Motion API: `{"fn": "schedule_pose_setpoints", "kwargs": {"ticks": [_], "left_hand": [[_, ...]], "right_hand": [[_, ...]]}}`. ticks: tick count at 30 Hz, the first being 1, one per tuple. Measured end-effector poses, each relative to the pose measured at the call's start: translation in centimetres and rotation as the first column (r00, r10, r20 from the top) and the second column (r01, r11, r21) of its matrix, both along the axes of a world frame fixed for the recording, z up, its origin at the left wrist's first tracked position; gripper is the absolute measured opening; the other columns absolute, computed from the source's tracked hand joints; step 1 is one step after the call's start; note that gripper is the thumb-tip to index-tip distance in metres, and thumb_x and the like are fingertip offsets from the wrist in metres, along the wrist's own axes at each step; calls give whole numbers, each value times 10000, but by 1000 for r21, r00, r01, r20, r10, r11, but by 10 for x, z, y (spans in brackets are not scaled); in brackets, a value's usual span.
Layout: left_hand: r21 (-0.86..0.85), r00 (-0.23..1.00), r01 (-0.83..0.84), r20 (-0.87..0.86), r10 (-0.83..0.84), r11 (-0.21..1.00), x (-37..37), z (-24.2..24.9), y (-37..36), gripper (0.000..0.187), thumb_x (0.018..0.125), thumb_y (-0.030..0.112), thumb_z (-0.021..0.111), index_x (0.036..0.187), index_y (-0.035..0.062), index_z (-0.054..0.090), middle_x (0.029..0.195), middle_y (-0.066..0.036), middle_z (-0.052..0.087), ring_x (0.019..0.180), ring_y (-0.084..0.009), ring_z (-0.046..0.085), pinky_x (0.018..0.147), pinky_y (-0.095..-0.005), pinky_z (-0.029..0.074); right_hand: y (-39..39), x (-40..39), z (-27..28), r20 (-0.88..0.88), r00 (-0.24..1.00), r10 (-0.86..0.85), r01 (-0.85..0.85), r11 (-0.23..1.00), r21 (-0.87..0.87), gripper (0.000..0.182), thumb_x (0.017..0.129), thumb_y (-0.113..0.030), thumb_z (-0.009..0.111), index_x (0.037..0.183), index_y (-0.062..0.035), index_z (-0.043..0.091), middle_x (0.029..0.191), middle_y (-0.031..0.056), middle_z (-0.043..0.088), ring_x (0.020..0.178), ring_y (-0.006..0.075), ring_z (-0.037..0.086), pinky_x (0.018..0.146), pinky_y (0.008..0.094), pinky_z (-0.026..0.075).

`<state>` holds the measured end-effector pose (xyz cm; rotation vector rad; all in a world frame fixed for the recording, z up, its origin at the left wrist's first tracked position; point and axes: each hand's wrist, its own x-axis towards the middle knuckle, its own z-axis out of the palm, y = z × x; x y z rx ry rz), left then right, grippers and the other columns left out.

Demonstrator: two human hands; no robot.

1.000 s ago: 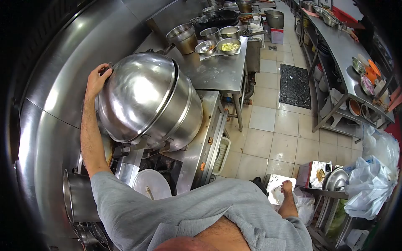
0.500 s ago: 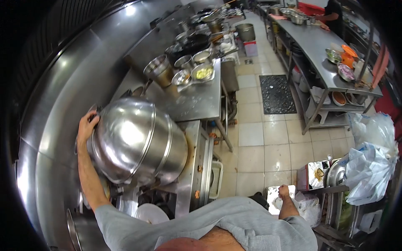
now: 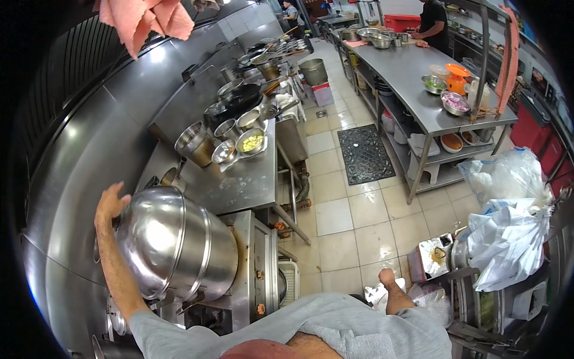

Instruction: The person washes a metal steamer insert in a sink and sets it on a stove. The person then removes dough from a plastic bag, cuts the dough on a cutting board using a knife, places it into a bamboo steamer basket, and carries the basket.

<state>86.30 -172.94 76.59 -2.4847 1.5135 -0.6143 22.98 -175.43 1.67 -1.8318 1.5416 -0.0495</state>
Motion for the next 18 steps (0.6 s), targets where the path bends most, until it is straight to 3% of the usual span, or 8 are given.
{"fn": "schedule_pose_setpoints", "kwargs": {"ticks": [2, 4, 5, 9, 13, 14, 15, 18], "left_hand": [[-76, 927, 337, -147, -344, 939, -37, 4, -39, 555, 784, 229, 644, 1273, 56, 448, 1252, -171, 496, 1122, -318, 493, 947, -387, 396], [-73, 878, 279, -385, -285, 958, -138, 18, -71, 555, 783, 230, 651, 1272, 58, 451, 1219, -170, 525, 1072, -299, 533, 906, -372, 423], [-141, 785, 437, -422, -453, 888, -150, 10, -93, 551, 786, 231, 652, 1272, 62, 454, 1189, -167, 549, 1035, -278, 558, 871, -355, 439], [-407, 402, 747, -353, -845, 526, -245, -47, -161, 485, 788, 198, 653, 1219, 33, 501, 1203, -160, 540, 1116, -260, 519, 941, -332, 399], [-608, 0, 740, -428, -904, 288, -336, -189, -220, 452, 766, 169, 667, 1180, 34, 547, 1240, -160, 514, 1161, -270, 474, 957, -356, 382], [-583, -32, 785, -376, -926, 209, -357, -225, -231, 465, 753, 183, 674, 1177, 38, 550, 1253, -162, 502, 1176, -275, 463, 971, -362, 363], [-646, -215, 758, -377, -901, 89, -375, -273, -249, 490, 747, 196, 678, 1194, 54, 536, 1296, -156, 463, 1197, -285, 440, 999, -399, 324], [-534, -202, 845, -334, -921, 9, -418, -372, -257, 562, 786, 389, 602, 1243, 83, 486, 1316, -147, 436, 1229, -307, 386, 1011, -474, 257]], "right_hand": [[-11, 2, 42, 325, 688, -648, 460, 737, 495, 119, 710, -115, 501, 598, -90, 534, 499, 43, 421, 391, 168, 403, 338, 335, 293], [-28, 15, 91, 363, 417, -833, 516, 546, 660, 155, 714, -134, 498, 562, -124, 472, 432, -1, 327, 318, 129, 286, 299, 312, 205], [-37, 20, 111, 374, 326, -868, 509, 494, 704, 158, 715, -147, 496, 562, -138, 458, 430, -13, 305, 314, 117, 249, 308, 298, 183], [-86, 51, 174, 583, 28, -812, 276, 567, 776, 192, 826, -263, 502, 731, -97, 523, 480, -19, 368, 405, 130, 365, 388, 285, 326], [-144, 80, 233, 623, -319, -714, 12, 654, 756, 400, 870, -427, 492, 925, -40, 576, 732, 74, 626, 684, 228, 616, 666, 372, 506], [-162, 85, 249, 630, -331, -703, 28, 660, 751, 400, 870, -427, 492, 925, -40, 576, 732, 74, 626, 684, 228, 616, 666, 372, 506], [-180, 89, 262, 626, -384, -678, -58, 695, 717, 495, 866, -500, 451, 1015, -39, 550, 890, 105, 617, 828, 249, 604, 741, 391, 487], [-231, 109, 260, 706, -489, -513, -150, 846, 512, 682, 852, -626, 336, 1199, -52, 452, 1160, 137, 540, 1068, 277, 530, 866, 427, 438]]}}
